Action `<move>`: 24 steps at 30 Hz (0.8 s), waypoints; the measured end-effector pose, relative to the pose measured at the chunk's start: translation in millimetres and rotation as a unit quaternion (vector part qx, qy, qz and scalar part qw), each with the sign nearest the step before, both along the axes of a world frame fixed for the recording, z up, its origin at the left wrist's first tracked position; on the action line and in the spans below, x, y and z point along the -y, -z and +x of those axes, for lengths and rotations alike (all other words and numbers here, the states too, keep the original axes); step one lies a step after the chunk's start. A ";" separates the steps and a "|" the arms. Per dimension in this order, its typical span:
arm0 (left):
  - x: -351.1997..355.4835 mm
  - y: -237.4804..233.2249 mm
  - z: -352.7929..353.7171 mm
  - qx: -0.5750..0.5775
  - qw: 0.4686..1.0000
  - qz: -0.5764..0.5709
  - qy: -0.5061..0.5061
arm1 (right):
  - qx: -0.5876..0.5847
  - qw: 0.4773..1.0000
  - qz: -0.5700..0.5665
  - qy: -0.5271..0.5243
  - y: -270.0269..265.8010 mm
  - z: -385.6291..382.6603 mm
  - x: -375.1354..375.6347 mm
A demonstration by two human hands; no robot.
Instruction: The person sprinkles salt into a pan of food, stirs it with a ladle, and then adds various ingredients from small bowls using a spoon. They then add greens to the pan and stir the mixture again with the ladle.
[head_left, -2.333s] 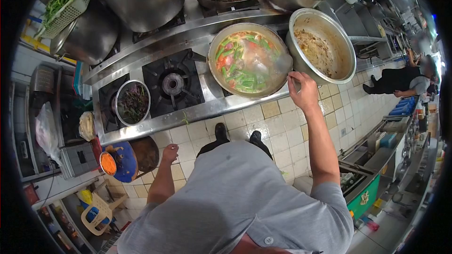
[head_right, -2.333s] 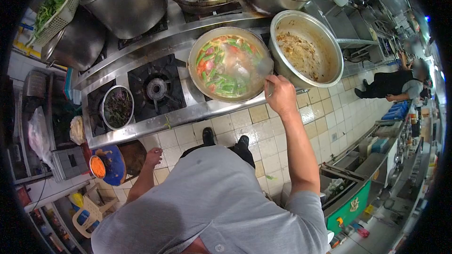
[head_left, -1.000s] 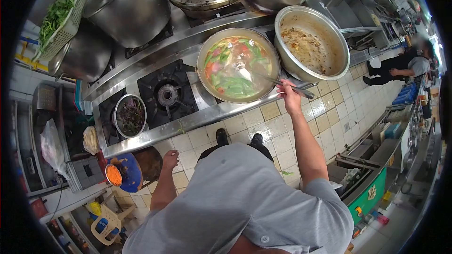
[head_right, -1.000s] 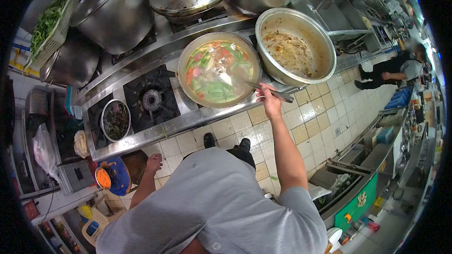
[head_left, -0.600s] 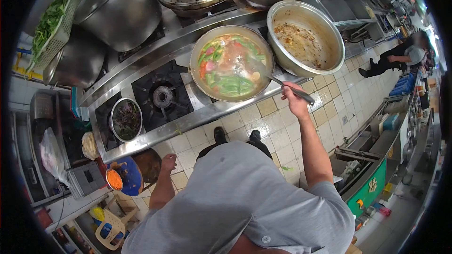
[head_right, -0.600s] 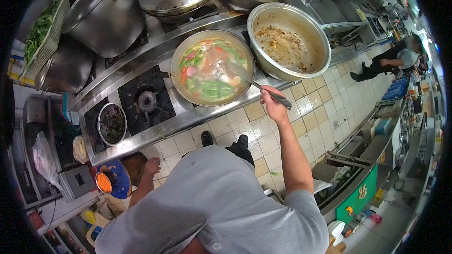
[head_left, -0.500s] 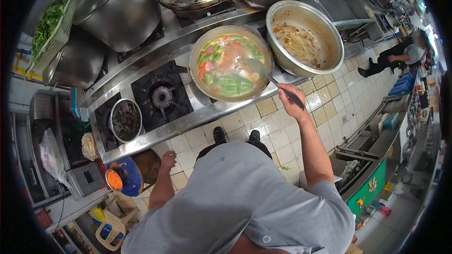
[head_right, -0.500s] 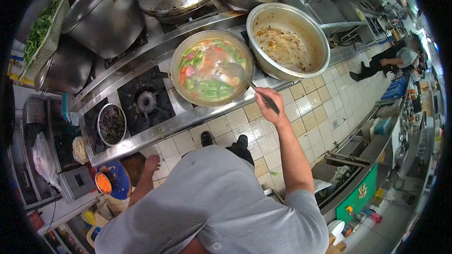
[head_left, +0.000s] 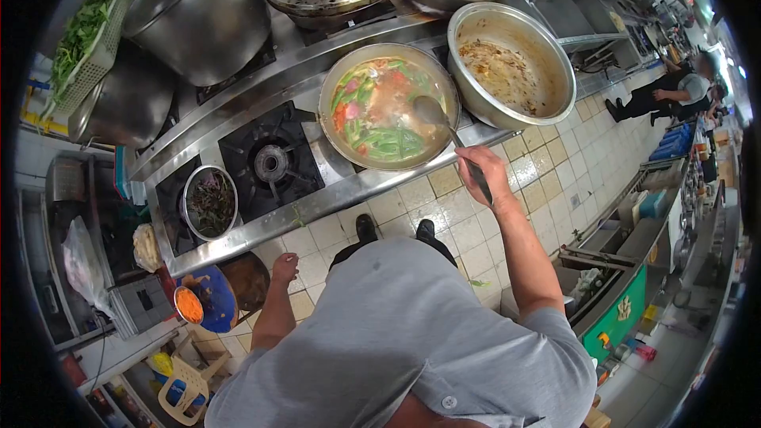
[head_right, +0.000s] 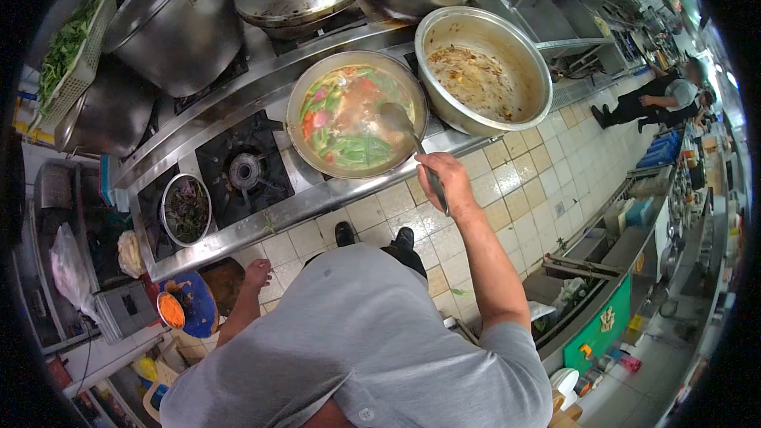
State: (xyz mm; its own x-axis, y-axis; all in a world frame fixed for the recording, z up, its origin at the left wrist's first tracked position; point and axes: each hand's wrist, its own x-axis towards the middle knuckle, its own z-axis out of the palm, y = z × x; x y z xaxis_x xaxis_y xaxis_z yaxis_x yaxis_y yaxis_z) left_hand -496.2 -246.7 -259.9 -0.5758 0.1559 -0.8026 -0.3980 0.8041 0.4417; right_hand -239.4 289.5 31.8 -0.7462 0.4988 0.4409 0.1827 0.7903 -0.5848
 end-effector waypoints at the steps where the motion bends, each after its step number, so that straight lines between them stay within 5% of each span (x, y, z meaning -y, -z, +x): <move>1: 4.4 1.0 1.4 0.007 1.000 -0.010 -0.002 | 0.007 1.000 -0.011 0.006 4.5 -0.5 1.0; 11: 16.2 -1.8 -2.9 -0.004 1.000 0.012 -0.013 | -0.012 0.993 -0.105 0.044 -6.0 -7.6 26.6; 17: 14.4 5.0 -8.6 -0.010 0.999 0.032 0.009 | 0.018 0.999 -0.030 0.008 5.0 -9.0 33.1; 18: 25.3 22.8 -12.5 -0.026 0.997 0.054 0.040 | -0.020 0.998 -0.055 -0.027 27.0 -5.6 29.8; 19: 40.3 64.4 -28.5 -0.095 0.965 -0.008 0.243 | -0.022 1.000 0.009 -0.011 28.5 -3.9 29.2; 20: 50.0 61.4 -26.3 -0.272 0.864 0.119 0.406 | -0.009 0.994 -0.104 -0.014 31.3 -1.4 31.3; 21: 65.4 114.8 -38.0 -0.374 0.774 0.072 0.506 | 0.000 0.977 -0.214 -0.004 33.9 1.4 32.8; 22: 63.8 98.4 -39.7 -0.288 0.832 0.175 0.441 | -0.022 0.998 -0.040 0.031 35.7 -0.5 34.3; 24: 47.0 57.0 -34.6 -0.023 0.960 0.111 0.254 | -0.008 0.997 -0.046 0.056 7.3 -5.1 43.8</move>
